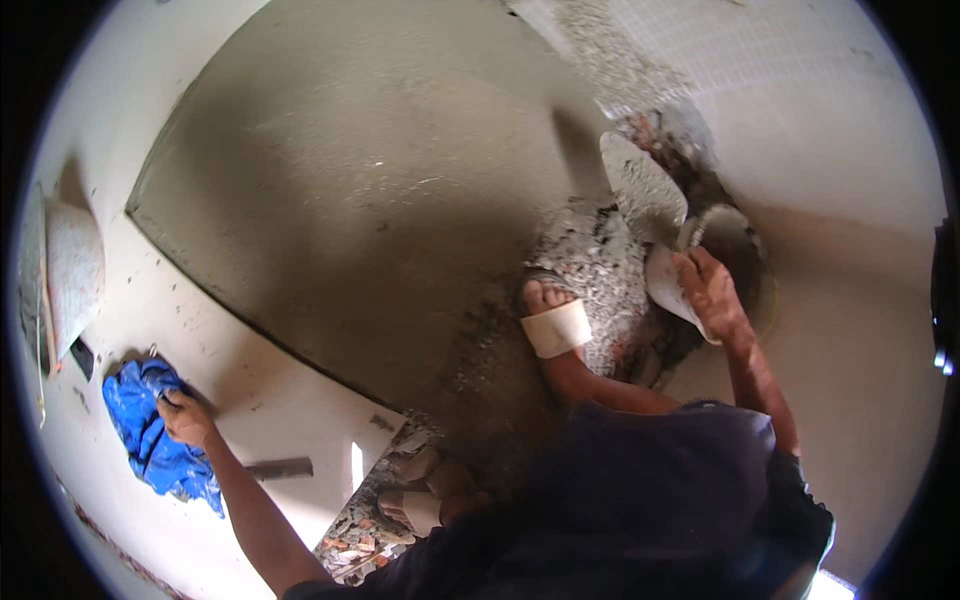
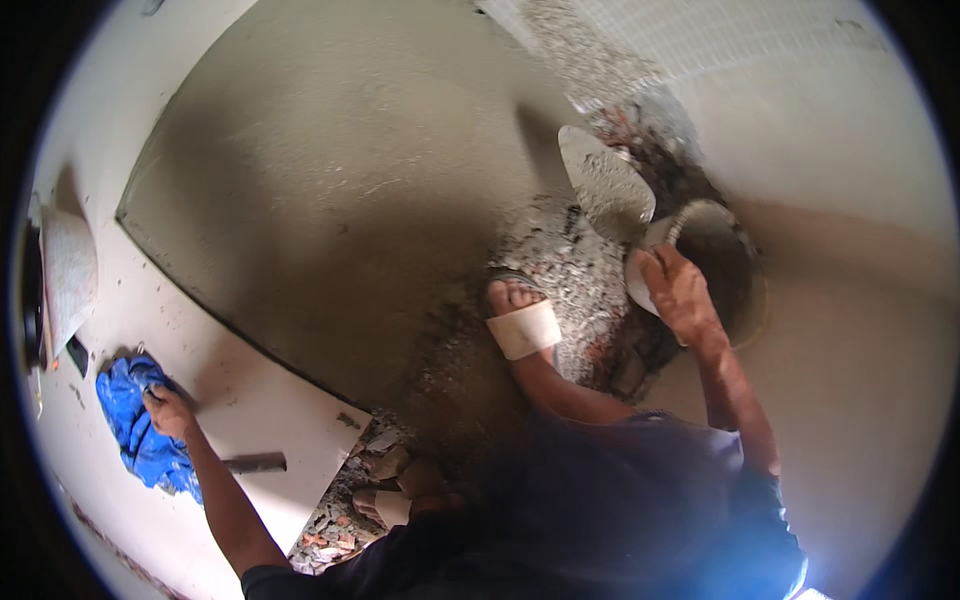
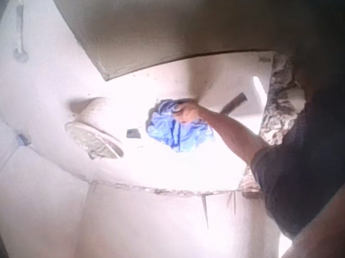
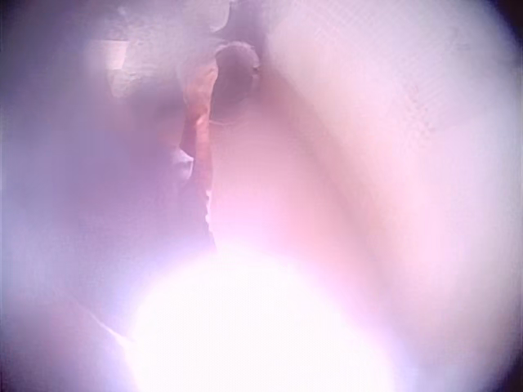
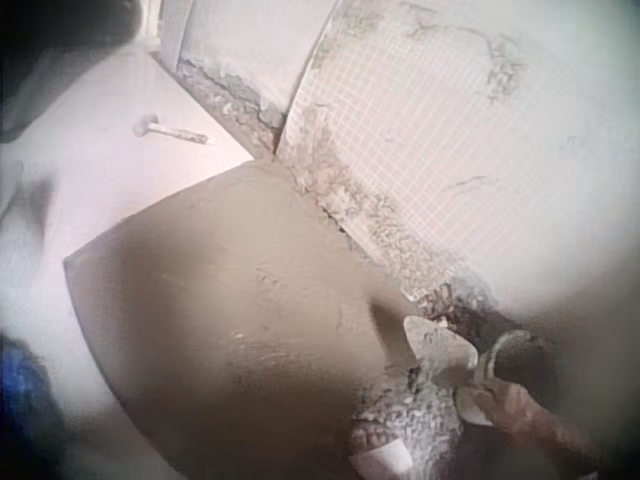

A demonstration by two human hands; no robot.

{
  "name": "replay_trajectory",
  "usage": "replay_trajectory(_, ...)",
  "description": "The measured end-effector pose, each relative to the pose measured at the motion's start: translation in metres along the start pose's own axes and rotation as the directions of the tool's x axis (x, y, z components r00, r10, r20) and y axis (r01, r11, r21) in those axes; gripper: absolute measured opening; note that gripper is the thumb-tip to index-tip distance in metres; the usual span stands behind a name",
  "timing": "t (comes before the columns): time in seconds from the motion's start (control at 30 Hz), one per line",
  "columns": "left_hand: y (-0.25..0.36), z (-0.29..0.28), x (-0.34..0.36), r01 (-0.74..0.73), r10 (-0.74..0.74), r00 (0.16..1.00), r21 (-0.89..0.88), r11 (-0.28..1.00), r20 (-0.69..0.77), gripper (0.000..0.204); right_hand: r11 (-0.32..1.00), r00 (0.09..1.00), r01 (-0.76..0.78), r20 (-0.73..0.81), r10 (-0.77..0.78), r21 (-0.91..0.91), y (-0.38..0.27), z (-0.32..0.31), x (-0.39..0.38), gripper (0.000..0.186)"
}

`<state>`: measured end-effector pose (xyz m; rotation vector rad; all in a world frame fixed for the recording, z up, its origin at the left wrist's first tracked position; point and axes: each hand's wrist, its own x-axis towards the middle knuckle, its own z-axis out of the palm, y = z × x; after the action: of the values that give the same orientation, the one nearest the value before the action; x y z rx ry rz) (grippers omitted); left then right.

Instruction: The person applies cement to a wall using a trowel, then places a large ceramic tile onto the wet cement. They press the tile into place and tap it with a hammer to level it. The person repeats the process by applying more cement and setting another tile.

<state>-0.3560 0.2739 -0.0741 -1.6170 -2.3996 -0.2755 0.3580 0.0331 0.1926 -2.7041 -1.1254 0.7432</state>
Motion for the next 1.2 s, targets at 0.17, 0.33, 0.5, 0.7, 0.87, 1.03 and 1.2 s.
replay_trajectory(0.17, -0.002, -0.004, -0.014, -0.091, 0.092, 0.996, 0.05, 0.995, -0.015, 0.052, 0.973, 0.966, -0.23, 0.131, 0.224, 0.029, 0.037, 0.012, -0.047, 0.029)
replay_trajectory(0.33, -0.002, -0.006, -0.016, -0.105, 0.107, 0.994, 0.07, 0.992, -0.014, 0.053, 0.927, 0.919, -0.375, 0.123, 0.375, -0.026, 0.06, 0.042, -0.069, 0.034)
replay_trajectory(0.5, 0.004, -0.011, -0.017, -0.099, 0.098, 0.995, 0.025, 0.995, 0.025, 0.055, 0.969, 0.963, -0.245, 0.119, 0.241, 0.017, 0.07, 0.066, -0.049, 0.038)
replay_trajectory(0.7, 0.01, -0.021, -0.023, -0.045, 0.044, 0.997, 0.026, 0.999, 0.069, 0.055, 0.962, 0.946, -0.243, 0.248, 0.207, 0.125, 0.071, 0.079, -0.023, 0.042)
replay_trajectory(0.87, 0.021, -0.004, -0.024, 0.08, -0.077, 0.996, 0.077, 0.994, -0.046, 0.041, 0.975, 0.956, -0.187, 0.252, 0.152, 0.118, 0.048, 0.069, -0.027, 0.042)
replay_trajectory(1.03, 0.052, 0.002, -0.048, 0.146, -0.072, 0.947, 0.218, 0.965, -0.313, 0.036, 0.95, 0.914, 0.177, 0.315, -0.255, 0.257, -0.054, 0.065, 0.022, 0.027)
replay_trajectory(1.2, 0.084, -0.029, -0.048, 0.158, -0.158, 0.977, -0.014, 0.987, -0.144, 0.042, 0.887, 0.783, 0.444, 0.427, -0.453, 0.127, -0.226, 0.086, 0.101, 0.03)
